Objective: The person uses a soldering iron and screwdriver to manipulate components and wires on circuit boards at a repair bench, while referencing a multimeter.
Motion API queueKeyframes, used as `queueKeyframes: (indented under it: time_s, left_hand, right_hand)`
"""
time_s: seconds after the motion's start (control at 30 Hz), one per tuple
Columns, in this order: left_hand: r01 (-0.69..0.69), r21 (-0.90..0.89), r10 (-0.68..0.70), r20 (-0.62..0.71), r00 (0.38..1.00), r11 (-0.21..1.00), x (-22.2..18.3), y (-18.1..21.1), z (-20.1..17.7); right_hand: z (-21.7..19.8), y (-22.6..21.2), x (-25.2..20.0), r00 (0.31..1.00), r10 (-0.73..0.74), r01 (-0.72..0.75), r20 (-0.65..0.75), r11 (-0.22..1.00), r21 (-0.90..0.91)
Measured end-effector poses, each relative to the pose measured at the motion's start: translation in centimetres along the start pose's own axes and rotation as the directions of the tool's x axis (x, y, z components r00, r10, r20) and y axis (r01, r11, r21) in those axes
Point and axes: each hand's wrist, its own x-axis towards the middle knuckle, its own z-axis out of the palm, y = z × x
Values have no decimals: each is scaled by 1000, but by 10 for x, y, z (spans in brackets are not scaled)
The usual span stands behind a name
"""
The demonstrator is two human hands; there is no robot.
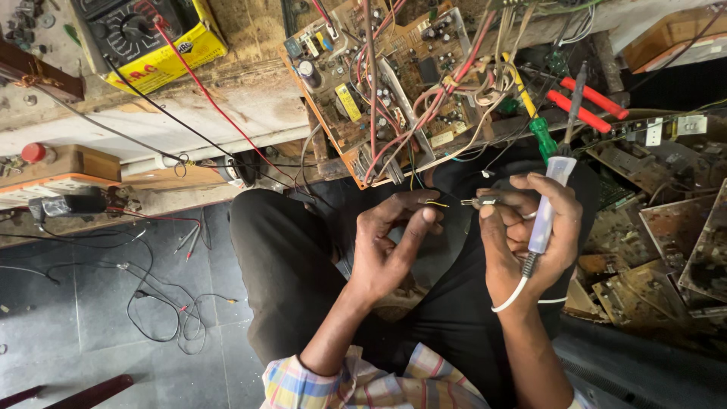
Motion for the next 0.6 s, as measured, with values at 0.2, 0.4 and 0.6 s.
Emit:
queueKeyframes:
  time_s: [0.2, 0.4, 0.6]
  left_hand:
    - [38, -52, -42, -74, 996, 998, 1, -7, 8]
    - [102, -83, -109, -90, 990, 991, 1, -11, 13]
    - [20, -109, -31, -94, 995, 994, 0, -13, 13]
  right_hand:
    - [6, -3, 0, 999, 28, -27, -17, 998, 51]
    - [7, -6, 0, 997, 63, -62, -44, 998, 14]
    - [4, -8, 2, 997, 62, -61, -48, 998, 16]
